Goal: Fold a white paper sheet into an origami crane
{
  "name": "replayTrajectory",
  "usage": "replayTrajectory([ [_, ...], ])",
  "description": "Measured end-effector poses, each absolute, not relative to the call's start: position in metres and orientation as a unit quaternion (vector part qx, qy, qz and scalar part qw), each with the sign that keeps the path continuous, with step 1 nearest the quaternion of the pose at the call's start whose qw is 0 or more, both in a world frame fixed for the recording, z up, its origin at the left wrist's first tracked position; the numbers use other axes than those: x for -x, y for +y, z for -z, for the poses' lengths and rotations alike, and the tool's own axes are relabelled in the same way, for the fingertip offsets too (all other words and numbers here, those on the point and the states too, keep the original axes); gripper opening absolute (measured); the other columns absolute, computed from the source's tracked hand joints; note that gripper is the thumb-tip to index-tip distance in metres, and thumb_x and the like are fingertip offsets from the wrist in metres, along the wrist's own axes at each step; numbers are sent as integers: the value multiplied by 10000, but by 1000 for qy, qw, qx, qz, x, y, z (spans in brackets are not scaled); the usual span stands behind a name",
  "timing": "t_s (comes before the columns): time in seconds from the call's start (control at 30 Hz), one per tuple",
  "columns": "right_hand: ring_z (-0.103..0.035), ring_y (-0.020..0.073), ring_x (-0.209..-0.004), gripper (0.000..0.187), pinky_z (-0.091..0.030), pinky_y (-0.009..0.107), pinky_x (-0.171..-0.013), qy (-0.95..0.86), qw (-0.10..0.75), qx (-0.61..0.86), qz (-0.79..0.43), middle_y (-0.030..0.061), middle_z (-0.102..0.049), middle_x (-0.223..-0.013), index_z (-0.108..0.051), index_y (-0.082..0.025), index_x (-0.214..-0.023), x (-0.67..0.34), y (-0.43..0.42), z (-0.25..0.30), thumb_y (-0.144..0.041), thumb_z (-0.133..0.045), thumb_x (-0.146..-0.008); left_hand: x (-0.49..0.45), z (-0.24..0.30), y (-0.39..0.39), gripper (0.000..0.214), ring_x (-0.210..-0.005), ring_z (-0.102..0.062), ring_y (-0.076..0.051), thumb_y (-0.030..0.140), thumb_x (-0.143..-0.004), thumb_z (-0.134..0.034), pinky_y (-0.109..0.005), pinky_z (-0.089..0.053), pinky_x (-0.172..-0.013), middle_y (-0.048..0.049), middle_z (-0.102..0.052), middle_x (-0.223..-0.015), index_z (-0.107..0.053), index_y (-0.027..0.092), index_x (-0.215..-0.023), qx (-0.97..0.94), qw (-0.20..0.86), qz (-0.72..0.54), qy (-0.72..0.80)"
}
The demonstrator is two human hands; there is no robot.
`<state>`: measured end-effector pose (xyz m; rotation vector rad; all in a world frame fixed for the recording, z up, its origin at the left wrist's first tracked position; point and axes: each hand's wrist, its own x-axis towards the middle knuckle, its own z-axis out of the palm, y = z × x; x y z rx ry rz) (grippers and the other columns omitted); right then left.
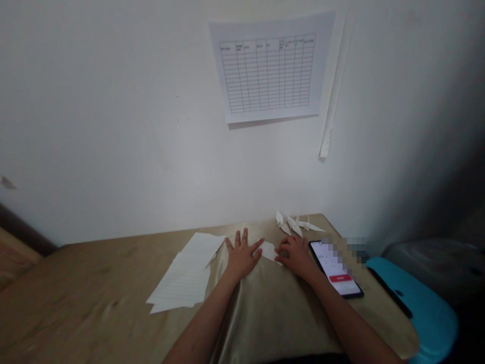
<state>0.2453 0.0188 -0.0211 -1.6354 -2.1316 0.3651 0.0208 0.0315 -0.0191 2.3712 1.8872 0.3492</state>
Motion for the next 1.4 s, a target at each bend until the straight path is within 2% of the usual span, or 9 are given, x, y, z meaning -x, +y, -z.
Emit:
replayTrajectory([
  [0.1,-449,322,-1343,187,-84,694,-1176,-774,211,583,-126,43,-656,-1243,-775,-353,-1033,-246,20,22,-378,-719,-856,-18,17,31,486,-1552,-188,-387,460,-987,-513,-780,-13,-1160,-21,-284,-1684,-460,523,-1466,-776,41,-142,614],
  [0.2,-454,315,-1334,214,-32,698,-1182,-789,204,564,-130,36,-663,-1232,-774,-388,-1058,-248,22,22,-360,-736,-848,-12,15,33,456,-1499,-315,-303,356,-994,-518,-718,-107,-1198,-45,-417,-1609,-512,424,-1445,-758,61,-196,619],
  [0.3,-433,314,-1350,240,-18,686,-1186,-803,196,547,-135,22,-665,-1227,-772,-424,-1063,-252,25,22,-350,-755,-836,-4,15,37,280,-1429,-407,-247,289,-991,-521,-622,-190,-1220,-26,-524,-1520,-674,349,-1217,-745,83,-256,610],
  [0.43,-397,309,-1386,236,-4,673,-1190,-810,182,537,-149,5,-656,-1256,-769,-447,-1064,-255,28,22,-363,-748,-845,6,21,44,179,-1398,-424,-265,248,-956,-568,-631,-223,-1195,-13,-548,-1494,-729,299,-1015,-742,107,-279,601],
  [0.57,-390,314,-1392,235,-5,664,-1195,-809,178,535,-167,16,-649,-1274,-771,-433,-1078,-256,30,23,-382,-745,-850,10,23,48,148,-1399,-393,-291,248,-936,-601,-662,-211,-1177,4,-562,-1484,-738,294,-969,-755,114,-263,590],
  [0.73,-380,327,-1398,223,6,681,-1189,-808,184,532,-177,20,-645,-1291,-779,-435,-1055,-258,30,22,-382,-758,-840,10,21,49,134,-1434,-324,-305,240,-937,-597,-646,-220,-1178,9,-549,-1499,-724,275,-958,-765,94,-256,583],
  [0.97,-358,332,-1418,223,-16,677,-1189,-812,187,524,-177,1,-640,-1324,-785,-451,-1014,-261,30,23,-361,-789,-811,15,7,46,113,-1451,-300,-337,206,-921,-621,-725,-195,-1157,27,-513,-1531,-714,270,-930,-808,55,-208,548],
  [1.17,-366,328,-1410,213,-5,695,-1177,-818,182,518,-173,1,-642,-1318,-783,-460,-1010,-258,28,20,-359,-766,-824,21,4,48,159,-1464,-293,-360,215,-942,-604,-799,-163,-1130,47,-493,-1555,-728,309,-974,-825,1,-164,541],
  [1.4,-369,337,-1408,188,-4,695,-1173,-819,183,518,-166,5,-653,-1297,-796,-431,-978,-255,26,17,-344,-742,-820,29,7,51,178,-1465,-321,-371,217,-950,-597,-794,-157,-1145,24,-470,-1579,-725,312,-1030,-820,-66,-158,547],
])
